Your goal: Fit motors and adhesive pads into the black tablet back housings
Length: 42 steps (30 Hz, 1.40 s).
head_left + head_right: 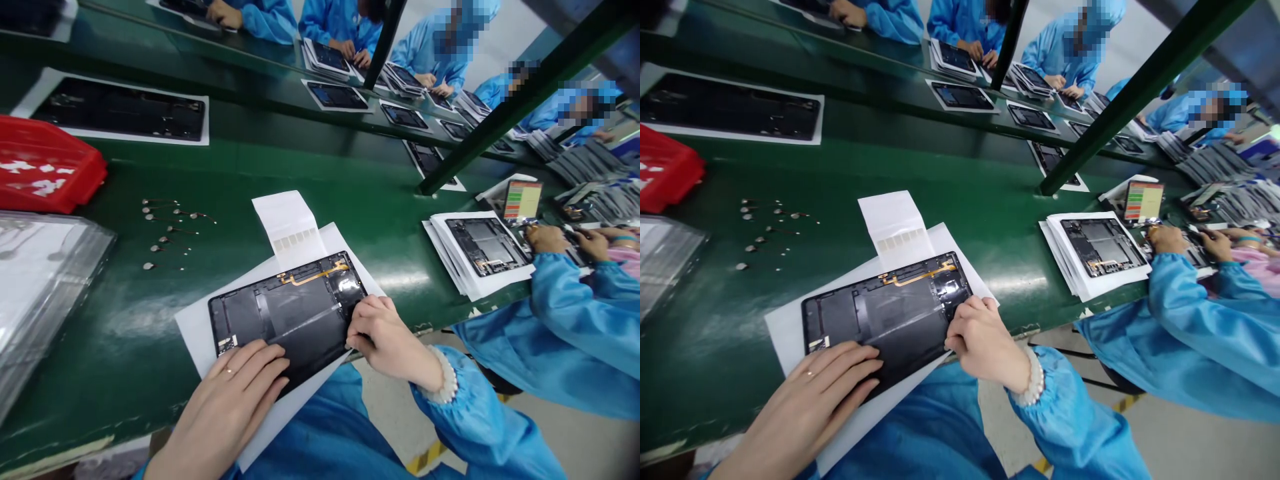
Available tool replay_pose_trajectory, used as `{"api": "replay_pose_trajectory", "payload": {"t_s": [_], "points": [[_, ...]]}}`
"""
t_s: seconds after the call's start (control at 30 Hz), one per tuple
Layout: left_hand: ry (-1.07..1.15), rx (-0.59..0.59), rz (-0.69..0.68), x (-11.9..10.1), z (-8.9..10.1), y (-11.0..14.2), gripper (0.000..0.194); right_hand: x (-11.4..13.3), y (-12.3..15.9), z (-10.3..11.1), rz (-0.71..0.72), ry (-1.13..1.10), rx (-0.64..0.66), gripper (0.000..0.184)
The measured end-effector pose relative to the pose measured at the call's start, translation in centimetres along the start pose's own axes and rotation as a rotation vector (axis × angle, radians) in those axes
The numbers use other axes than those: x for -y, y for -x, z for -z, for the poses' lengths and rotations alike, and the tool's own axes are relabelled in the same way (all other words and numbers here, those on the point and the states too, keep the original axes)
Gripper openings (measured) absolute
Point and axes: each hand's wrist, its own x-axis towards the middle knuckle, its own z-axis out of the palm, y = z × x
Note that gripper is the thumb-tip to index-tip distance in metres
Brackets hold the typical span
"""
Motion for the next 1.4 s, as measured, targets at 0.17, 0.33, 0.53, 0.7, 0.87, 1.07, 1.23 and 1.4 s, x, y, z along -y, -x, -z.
{"api": "replay_pose_trajectory", "payload": {"t_s": [0.17,0.33,0.53,0.7,0.87,1.07,1.23,1.4], "points": [[0.016,-0.006,0.008,0.0,-0.1,0.2,0.026,0.4,-0.2,-0.2,0.030,0.205,0.017,0.012],[0.031,-0.002,0.036,-0.1,-0.2,0.1,0.026,1.0,-0.2,-1.1,0.039,0.454,-0.032,0.019],[0.087,0.110,-0.008,1.4,1.8,0.1,0.027,0.1,-0.9,0.2,0.041,0.393,0.070,0.019],[0.144,0.067,0.135,5.2,4.9,-1.9,0.032,-1.1,-1.7,3.0,0.096,0.137,0.281,0.010],[0.204,0.070,0.575,8.7,5.0,-7.6,0.042,-1.0,-4.3,5.5,-0.003,0.140,0.141,0.007],[0.184,0.102,0.680,9.8,2.0,-13.6,0.061,1.1,-13.1,7.0,0.134,0.048,-0.203,0.013],[0.196,0.116,0.629,9.1,0.3,-14.1,0.041,0.9,-16.6,5.5,0.095,0.050,-0.332,0.022],[0.121,0.034,0.614,9.8,-0.2,-14.1,0.032,-2.1,-17.3,4.3,-0.043,-0.244,-0.350,0.043]]}}
